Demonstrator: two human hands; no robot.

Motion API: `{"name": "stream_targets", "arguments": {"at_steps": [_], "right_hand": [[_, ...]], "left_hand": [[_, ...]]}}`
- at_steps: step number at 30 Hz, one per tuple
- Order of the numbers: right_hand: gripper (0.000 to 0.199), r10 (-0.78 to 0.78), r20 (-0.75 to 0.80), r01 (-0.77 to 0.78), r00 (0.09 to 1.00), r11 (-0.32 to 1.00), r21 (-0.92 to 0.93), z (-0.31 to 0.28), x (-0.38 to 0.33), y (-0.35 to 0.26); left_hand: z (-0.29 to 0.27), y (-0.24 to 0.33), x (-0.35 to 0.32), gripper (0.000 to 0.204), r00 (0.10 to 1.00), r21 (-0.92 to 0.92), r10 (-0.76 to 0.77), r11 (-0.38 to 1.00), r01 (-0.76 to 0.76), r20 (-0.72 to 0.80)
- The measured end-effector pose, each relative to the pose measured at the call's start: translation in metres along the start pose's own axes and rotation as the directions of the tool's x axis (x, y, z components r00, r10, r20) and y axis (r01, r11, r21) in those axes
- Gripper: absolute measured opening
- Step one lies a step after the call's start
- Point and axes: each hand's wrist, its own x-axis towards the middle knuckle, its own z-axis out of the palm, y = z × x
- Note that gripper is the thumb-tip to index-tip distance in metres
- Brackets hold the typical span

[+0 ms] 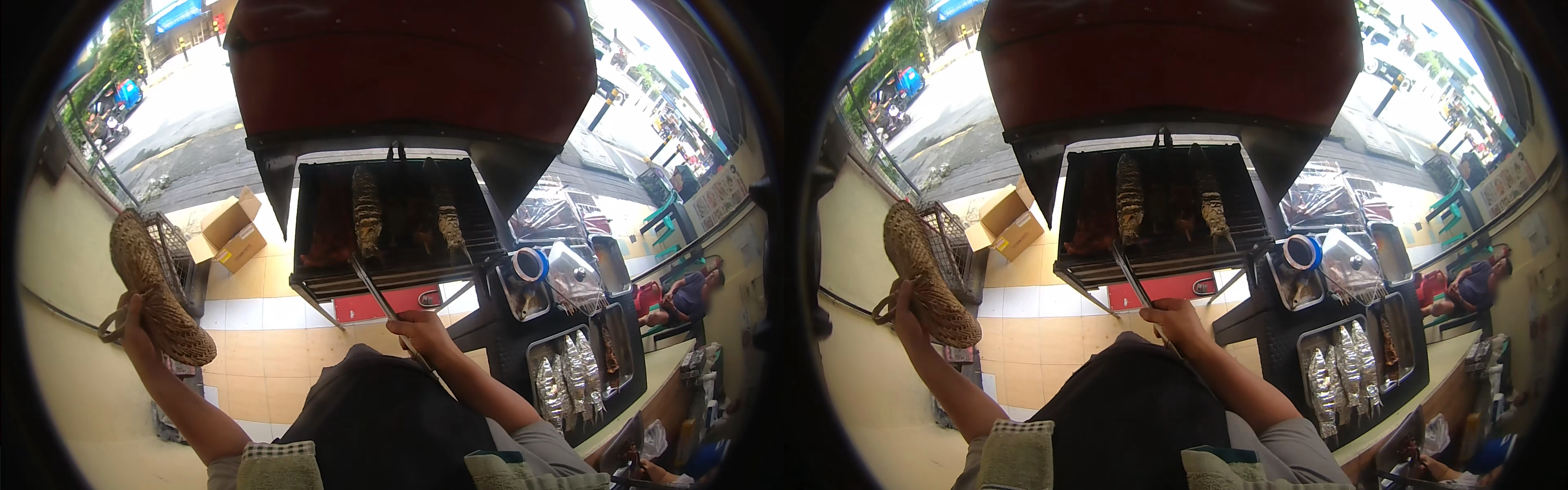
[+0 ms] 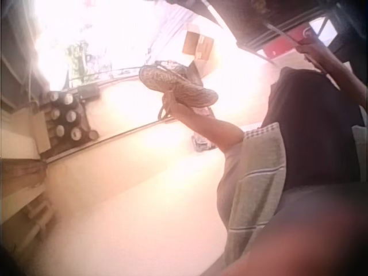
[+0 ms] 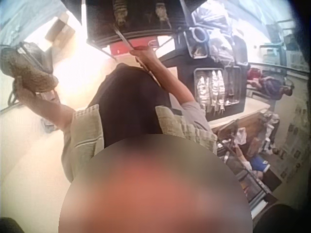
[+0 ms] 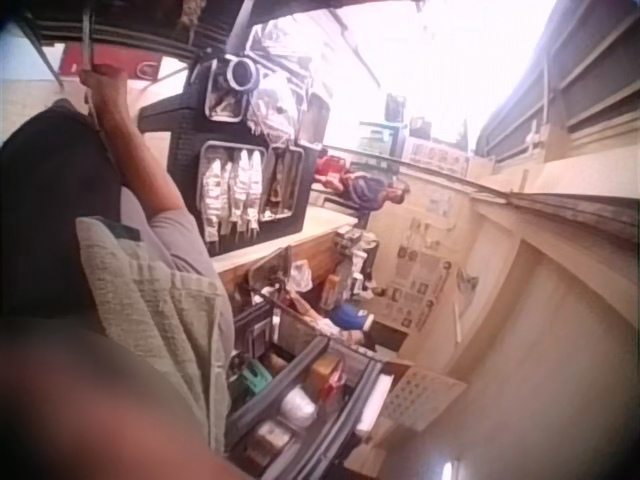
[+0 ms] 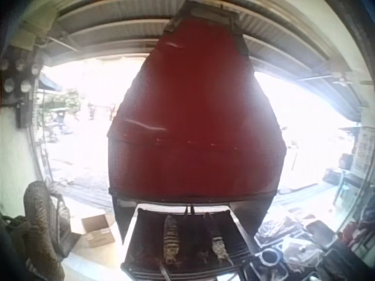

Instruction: The person grills whole fish on a charcoal grill, using tongs to turn and adjust the fish. They also use a woven fan to stoke the coals and occasionally brush the fish with a basting brush. The fish are placed on a tray after grilling.

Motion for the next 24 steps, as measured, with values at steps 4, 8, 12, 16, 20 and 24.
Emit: {"name": "stream_targets", "arguments": {"at_steps": [4,8,12,16,20,24], "right_hand": [[0.033,-0.178,-0.047,0.163,0.983,0.958,-0.234,-0.005,-0.003,0.003],[0.044,-0.326,-0.065,0.258,0.943,0.841,-0.475,-0.008,-0.009,-0.005],[0.046,-0.403,-0.065,0.253,0.913,0.684,-0.684,-0.006,-0.001,-0.033],[0.041,-0.516,-0.005,0.338,0.857,0.569,-0.749,0.012,0.032,-0.08],[0.042,-0.487,-0.003,0.267,0.874,0.484,-0.834,0.05,0.09,-0.129],[0.041,-0.482,-0.043,0.199,0.875,0.44,-0.876,0.074,0.139,-0.149]], "left_hand": [[-0.011,0.032,-0.02,0.047,0.924,-0.424,0.22,0.838,-0.342,-0.312],[-0.017,-0.02,0.014,0.039,0.788,-0.8,0.385,0.561,0.214,0.481],[-0.018,-0.052,0.02,0.038,0.992,0.254,-0.114,0.962,0.097,0.051],[-0.034,-0.011,-0.016,0.049,0.972,-0.374,0.051,0.926,0.04,0.23],[-0.043,-0.008,-0.018,0.05,0.896,-0.795,0.293,0.598,0.101,0.334],[-0.047,-0.05,0.006,0.035,0.993,0.359,0.119,0.926,-0.115,0.011]]}}
